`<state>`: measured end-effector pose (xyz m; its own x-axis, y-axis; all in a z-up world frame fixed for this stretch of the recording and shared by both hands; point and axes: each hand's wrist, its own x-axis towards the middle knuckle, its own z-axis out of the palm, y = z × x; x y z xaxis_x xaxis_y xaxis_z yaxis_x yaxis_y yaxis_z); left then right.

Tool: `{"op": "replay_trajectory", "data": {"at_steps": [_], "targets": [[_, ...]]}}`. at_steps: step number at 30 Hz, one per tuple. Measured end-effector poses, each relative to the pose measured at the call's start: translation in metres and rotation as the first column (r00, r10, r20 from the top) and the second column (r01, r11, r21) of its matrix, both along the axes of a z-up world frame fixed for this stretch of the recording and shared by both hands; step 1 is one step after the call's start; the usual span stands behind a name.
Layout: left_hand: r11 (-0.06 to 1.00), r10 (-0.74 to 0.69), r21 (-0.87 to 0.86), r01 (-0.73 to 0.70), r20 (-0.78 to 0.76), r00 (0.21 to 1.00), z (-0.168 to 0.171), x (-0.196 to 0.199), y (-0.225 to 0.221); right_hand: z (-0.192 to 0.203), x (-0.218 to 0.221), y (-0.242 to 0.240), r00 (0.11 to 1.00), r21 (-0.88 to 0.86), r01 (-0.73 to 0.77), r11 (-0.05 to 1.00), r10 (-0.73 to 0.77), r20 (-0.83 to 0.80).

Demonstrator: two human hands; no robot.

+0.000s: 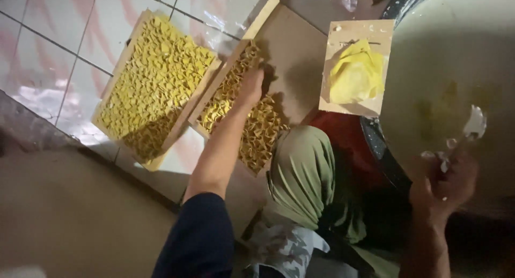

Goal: The person scoops a white paste onto yellow dough sheets using a fork, folds the dough, and places the folded pieces into wooden trays. The process is repeated continuously with multiple dough sheets.

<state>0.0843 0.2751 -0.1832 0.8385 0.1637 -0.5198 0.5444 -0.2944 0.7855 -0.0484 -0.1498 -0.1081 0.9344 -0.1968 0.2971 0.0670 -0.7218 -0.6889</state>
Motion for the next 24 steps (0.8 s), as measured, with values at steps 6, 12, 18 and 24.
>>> {"op": "replay_trajectory", "data": {"at_steps": [6, 12, 18, 24], "targets": [[0.862, -0.182, 0.409, 0.299, -0.302, 0.936, -0.091, 0.012, 0.023, 0.017, 0.001, 0.003, 0.995, -0.101, 0.004, 0.995, -0.014, -0.099], [0.754, -0.196, 0.585, 0.298, -0.233, 0.953, -0.152, -0.002, 0.054, -0.006, 0.001, -0.002, 0.983, 0.109, 0.144, 0.983, -0.130, -0.129], [0.738, -0.378, 0.675, 0.005, 0.407, 0.831, -0.025, -0.011, -0.014, 0.010, 0.002, 0.005, 0.988, 0.284, 0.108, 0.953, -0.070, -0.139], [0.735, -0.627, 0.535, 0.417, 0.299, 0.720, 0.097, -0.015, -0.130, -0.002, 0.007, 0.000, 0.962, 0.115, 0.137, 0.984, -0.104, -0.253]]}}
